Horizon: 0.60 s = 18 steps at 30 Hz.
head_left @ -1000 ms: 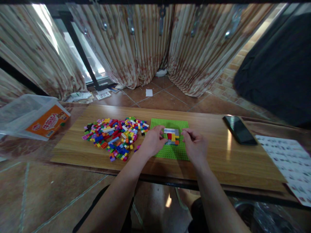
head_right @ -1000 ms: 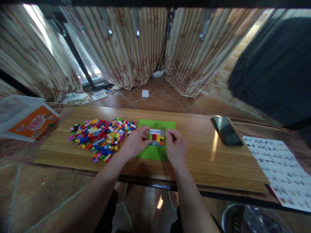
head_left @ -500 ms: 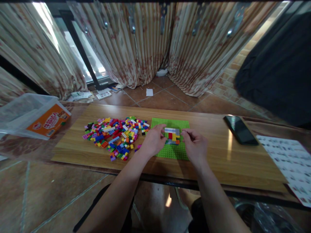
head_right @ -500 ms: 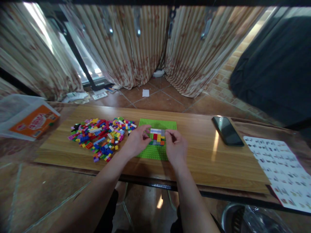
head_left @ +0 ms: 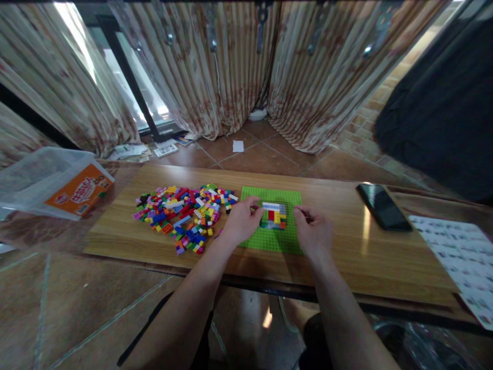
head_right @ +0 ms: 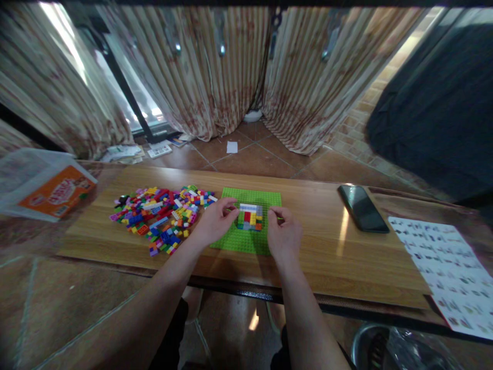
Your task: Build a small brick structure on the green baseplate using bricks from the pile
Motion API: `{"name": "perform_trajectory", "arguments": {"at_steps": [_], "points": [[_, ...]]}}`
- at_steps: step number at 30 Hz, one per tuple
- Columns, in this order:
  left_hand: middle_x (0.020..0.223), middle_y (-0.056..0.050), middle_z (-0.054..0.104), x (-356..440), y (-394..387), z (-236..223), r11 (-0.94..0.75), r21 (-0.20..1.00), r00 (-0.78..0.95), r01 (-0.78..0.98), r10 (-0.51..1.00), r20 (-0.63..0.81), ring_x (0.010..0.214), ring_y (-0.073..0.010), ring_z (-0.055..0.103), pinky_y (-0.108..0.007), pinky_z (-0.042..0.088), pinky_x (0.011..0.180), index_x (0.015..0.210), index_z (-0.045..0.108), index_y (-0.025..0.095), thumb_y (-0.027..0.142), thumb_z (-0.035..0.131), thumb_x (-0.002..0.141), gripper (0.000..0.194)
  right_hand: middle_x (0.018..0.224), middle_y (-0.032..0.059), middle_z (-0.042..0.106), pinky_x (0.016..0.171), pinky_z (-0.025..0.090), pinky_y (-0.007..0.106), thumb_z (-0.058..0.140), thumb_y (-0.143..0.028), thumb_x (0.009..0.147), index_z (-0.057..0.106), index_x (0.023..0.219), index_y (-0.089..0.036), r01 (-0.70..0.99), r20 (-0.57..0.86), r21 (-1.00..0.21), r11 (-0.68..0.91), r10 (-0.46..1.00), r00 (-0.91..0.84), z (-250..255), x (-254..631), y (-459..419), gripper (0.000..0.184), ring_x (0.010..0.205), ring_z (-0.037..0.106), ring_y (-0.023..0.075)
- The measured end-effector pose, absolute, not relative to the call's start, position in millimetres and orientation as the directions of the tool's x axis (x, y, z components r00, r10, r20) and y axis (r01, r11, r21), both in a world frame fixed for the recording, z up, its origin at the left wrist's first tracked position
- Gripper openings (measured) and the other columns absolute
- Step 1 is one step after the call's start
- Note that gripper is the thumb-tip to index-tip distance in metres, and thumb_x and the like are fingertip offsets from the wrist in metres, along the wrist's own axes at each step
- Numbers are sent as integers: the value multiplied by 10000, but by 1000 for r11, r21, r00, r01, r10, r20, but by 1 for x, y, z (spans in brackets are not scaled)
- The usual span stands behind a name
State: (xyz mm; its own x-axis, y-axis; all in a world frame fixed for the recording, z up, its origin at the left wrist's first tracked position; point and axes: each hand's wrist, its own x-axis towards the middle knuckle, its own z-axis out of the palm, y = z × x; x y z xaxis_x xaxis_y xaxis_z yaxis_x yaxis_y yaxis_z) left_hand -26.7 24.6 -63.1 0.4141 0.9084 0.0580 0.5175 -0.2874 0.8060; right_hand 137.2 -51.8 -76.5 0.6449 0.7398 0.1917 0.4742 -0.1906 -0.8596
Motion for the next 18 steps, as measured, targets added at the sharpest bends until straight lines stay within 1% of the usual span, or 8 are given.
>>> {"name": "perform_trajectory", "arguments": {"at_steps": [3,6,11,18], "points": [[983,-109,743,-22,24,-64,-265,789,401,555,916,25,827,-190,695,-310,556,792,1158,641,109,235,596,878,311,881,125,762,683,510,351,543,-444,795,748,926,-126,507,158,-830,-233,773,614,-78,137,-52,401,690,664,225],[954,-106,747,-17,24,-65,-254,770,390,585,921,8,832,-197,696,-310,552,790,1143,655,108,263,613,871,315,936,137,760,715,514,359,527,-440,807,734,1002,-111,530,121,-810,-250,814,569,-79,135,-52,435,734,673,232],[891,-73,746,-15,25,-65,-232,770,367,594,930,-3,826,-186,691,-291,541,770,1081,677,128,270,644,845,277,964,118,760,762,517,361,524,-404,826,724,1023,-134,555,82,-791,-258,854,514,-78,130,-53,389,790,686,234],[832,-61,732,-11,23,-64,-175,796,329,579,944,-32,778,-169,672,-274,520,736,997,698,113,234,658,826,213,955,119,761,772,510,360,515,-378,839,723,1028,-132,591,92,-763,-262,861,500,-78,127,-54,374,790,686,237]]}}
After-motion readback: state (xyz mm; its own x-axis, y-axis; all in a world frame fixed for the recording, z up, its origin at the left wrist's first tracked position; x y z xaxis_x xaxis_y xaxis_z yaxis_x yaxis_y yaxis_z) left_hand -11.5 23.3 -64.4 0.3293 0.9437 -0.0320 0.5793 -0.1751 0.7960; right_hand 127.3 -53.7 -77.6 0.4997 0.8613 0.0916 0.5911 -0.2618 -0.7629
